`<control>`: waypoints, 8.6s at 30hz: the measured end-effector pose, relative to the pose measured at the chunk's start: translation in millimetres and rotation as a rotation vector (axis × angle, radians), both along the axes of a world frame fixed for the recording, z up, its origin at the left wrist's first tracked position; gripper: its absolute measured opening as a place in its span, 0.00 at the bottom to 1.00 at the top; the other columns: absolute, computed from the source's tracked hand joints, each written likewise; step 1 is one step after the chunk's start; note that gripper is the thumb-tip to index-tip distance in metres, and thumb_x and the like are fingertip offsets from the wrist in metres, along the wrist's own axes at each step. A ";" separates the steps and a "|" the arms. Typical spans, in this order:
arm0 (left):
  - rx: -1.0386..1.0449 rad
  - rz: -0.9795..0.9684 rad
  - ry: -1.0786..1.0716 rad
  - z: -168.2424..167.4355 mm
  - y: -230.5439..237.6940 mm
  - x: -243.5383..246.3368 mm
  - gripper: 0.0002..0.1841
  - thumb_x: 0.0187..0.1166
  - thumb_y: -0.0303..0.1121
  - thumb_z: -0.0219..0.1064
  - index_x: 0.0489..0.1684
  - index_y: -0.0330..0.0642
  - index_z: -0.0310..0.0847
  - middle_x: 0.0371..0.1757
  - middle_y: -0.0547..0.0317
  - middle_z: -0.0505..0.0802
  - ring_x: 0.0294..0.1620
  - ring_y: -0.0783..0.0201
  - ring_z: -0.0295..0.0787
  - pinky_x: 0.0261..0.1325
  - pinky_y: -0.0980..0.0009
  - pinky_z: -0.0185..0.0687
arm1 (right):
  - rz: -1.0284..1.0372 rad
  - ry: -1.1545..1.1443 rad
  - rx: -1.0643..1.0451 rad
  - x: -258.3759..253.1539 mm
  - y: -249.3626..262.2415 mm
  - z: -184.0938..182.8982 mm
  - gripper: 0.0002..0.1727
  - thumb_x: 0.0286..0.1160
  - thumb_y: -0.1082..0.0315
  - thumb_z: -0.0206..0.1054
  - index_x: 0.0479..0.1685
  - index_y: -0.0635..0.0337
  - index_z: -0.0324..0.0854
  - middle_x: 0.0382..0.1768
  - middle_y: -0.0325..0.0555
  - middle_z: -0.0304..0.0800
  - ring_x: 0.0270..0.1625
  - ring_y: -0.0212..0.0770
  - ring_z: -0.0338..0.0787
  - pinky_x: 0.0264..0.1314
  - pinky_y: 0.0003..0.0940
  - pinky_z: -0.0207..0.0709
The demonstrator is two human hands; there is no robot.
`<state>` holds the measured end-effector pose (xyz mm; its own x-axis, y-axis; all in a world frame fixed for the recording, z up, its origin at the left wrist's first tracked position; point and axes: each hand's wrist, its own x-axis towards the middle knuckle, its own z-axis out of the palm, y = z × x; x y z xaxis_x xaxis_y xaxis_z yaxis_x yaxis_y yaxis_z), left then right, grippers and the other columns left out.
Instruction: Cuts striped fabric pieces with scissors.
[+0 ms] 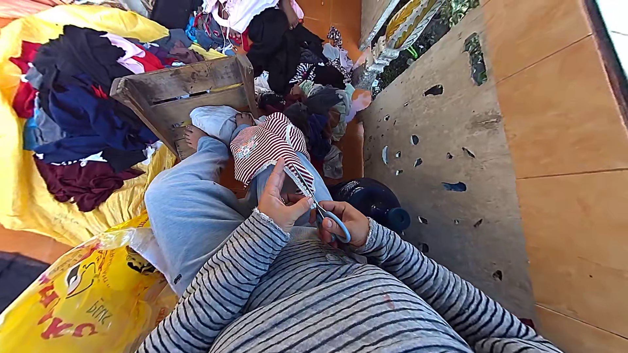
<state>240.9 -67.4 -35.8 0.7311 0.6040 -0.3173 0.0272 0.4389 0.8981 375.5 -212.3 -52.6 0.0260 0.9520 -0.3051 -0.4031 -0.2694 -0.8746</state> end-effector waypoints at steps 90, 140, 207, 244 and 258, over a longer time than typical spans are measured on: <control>0.264 0.294 -0.305 44.4 12.5 -29.6 0.39 0.64 0.12 0.72 0.83 0.30 0.64 0.58 0.54 0.93 0.40 0.70 0.93 0.50 0.72 0.93 | 0.203 -0.069 0.379 -17.5 38.6 26.1 0.32 0.73 0.35 0.69 0.57 0.56 0.80 0.31 0.29 0.89 0.31 0.25 0.89 0.33 0.23 0.84; 0.007 0.721 -0.269 67.9 17.0 -23.7 0.23 0.76 0.10 0.58 0.66 0.35 0.85 0.48 0.59 0.96 0.39 0.69 0.94 0.45 0.72 0.92 | 0.159 -0.148 0.416 -31.9 38.3 19.9 0.26 0.73 0.41 0.73 0.45 0.57 0.83 0.23 0.26 0.86 0.23 0.20 0.84 0.26 0.20 0.80; 0.353 0.663 0.322 2.1 57.2 -66.6 0.32 0.68 0.15 0.75 0.76 0.27 0.72 0.79 0.36 0.77 0.50 0.64 0.92 0.54 0.72 0.89 | 0.124 -0.544 0.266 -51.4 91.3 36.3 0.25 0.64 0.59 0.78 0.56 0.67 0.83 0.32 0.38 0.91 0.31 0.24 0.87 0.37 0.22 0.81; 0.489 0.495 -0.219 52.8 30.9 -68.8 0.37 0.62 0.10 0.70 0.80 0.29 0.70 0.64 0.57 0.91 0.36 0.75 0.91 0.46 0.77 0.91 | 0.320 0.060 0.512 -38.3 76.4 2.4 0.28 0.70 0.38 0.74 0.49 0.54 0.84 0.26 0.26 0.89 0.26 0.22 0.87 0.28 0.21 0.82; 0.561 0.390 -0.247 56.0 31.3 -73.0 0.38 0.64 0.12 0.72 0.83 0.30 0.68 0.63 0.57 0.91 0.39 0.74 0.92 0.46 0.76 0.92 | 0.319 0.025 0.527 -31.9 74.4 9.4 0.23 0.72 0.43 0.75 0.45 0.54 0.85 0.24 0.25 0.88 0.23 0.19 0.84 0.23 0.17 0.78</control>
